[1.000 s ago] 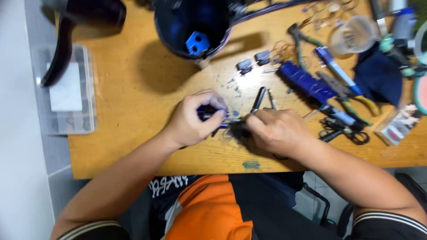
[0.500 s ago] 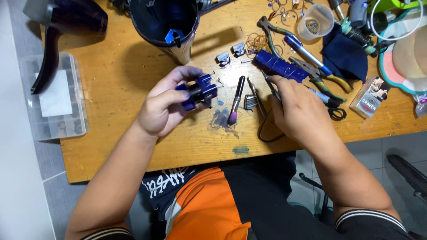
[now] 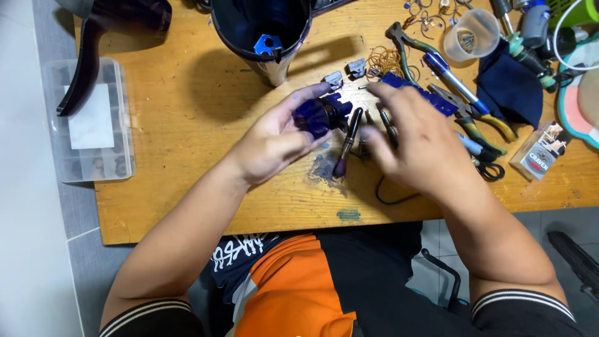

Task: Disassembling and inspecting the internal components of a hair dryer motor housing on a workbench.

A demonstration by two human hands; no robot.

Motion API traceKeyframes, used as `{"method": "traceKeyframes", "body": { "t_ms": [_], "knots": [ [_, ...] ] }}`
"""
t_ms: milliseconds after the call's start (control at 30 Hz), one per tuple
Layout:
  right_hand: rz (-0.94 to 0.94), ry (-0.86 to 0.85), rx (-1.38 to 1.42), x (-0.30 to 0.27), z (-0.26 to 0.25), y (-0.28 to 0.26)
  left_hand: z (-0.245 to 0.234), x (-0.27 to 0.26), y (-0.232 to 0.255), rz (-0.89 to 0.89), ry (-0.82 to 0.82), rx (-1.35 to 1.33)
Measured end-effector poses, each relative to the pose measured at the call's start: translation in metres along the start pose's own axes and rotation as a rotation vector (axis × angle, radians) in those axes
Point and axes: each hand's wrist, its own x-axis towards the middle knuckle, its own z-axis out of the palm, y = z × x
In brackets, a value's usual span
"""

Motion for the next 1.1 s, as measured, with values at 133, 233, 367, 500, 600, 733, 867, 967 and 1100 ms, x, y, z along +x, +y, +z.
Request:
{"method": "traceKeyframes", "body": {
  "t_ms": [133, 233, 367, 500, 600, 733, 867, 967, 1100],
  "knots": [
    [-0.08, -0.306, 0.215, 0.033, 0.008, -0.011, 0.022, 0.002, 0.025, -0.018, -0.024, 0.104],
    [-0.127, -0.172, 0.321, 0.031, 0.032, 0.0, 0.017, 0.004, 0.013, 0.038, 0.14, 0.339],
    [-0.125, -0.022, 0.497, 0.021, 0.054, 0.012, 0.007, 0.004, 0.006, 0.252, 0.114, 0.702],
    [-0.172, 0.031, 0.55, 0.02, 0.057, 0.01, 0.011, 0.002, 0.004, 0.39, 0.147, 0.921],
    [-0.145, 0.061, 0.53, 0.016, 0.062, 0.01, 0.012, 0.001, 0.006, 0.414, 0.122, 0.901],
    [-0.144, 0.078, 0.533, 0.016, 0.056, 0.01, 0.009, -0.001, 0.002, 0.402, 0.141, 0.89],
    [-0.082, 0.053, 0.734, 0.018, 0.046, 0.003, 0.003, 0.0, 0.005, 0.341, 0.215, 0.947],
    [-0.11, 0.068, 0.731, 0.02, 0.046, 0.007, 0.009, -0.001, 0.01, 0.291, 0.234, 1.0],
    [-0.129, 0.107, 0.731, 0.018, 0.051, 0.015, 0.025, -0.004, 0.022, 0.255, 0.235, 0.942]
  ]
}}
